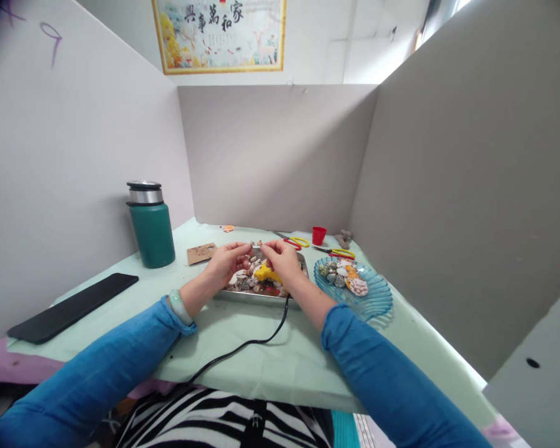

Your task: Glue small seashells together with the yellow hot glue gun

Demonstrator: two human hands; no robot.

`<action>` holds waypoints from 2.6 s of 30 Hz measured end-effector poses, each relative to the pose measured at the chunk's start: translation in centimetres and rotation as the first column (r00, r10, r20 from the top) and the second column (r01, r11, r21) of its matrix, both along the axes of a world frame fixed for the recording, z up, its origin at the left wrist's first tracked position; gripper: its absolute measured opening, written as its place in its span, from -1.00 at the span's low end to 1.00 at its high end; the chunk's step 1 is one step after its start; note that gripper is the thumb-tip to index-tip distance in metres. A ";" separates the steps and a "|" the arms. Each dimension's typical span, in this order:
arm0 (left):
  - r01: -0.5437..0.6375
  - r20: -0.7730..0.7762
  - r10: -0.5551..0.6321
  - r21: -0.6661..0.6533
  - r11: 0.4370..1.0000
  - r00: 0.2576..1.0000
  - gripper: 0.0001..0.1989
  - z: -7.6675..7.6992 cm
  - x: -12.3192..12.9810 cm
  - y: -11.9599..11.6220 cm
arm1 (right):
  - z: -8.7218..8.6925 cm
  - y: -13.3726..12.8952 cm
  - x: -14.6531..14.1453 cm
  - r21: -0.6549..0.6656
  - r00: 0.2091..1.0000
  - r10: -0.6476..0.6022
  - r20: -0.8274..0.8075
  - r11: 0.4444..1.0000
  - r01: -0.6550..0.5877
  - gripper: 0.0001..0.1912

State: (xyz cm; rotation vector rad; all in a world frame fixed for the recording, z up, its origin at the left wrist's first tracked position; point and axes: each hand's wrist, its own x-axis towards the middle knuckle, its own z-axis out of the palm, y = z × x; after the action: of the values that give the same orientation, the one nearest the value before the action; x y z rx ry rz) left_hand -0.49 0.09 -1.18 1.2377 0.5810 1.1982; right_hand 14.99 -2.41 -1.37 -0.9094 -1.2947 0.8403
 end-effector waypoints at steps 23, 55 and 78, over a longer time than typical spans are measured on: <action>0.039 -0.017 -0.038 0.031 0.999 0.999 -0.69 -0.3 0.0 0.5 | 0.1 -0.1 -0.1 0.008 1.000 0.020 0.009 1.000 -0.020 -0.70; -0.049 -0.058 0.055 0.091 0.995 0.997 -0.70 -0.2 0.1 0.2 | -0.1 0.1 -0.2 0.119 0.993 -0.112 0.023 0.987 0.108 -0.72; -0.085 -0.059 0.090 0.088 0.992 0.994 -0.70 -0.2 0.2 0.2 | -0.1 0.1 -0.1 0.132 0.981 -0.137 0.139 0.984 0.119 -0.74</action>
State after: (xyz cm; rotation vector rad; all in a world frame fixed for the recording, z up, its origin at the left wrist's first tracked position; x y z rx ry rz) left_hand -0.31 0.26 -1.38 1.3375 0.6415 1.2723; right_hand 14.87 -2.32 -1.49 -0.9601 -1.3842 0.5943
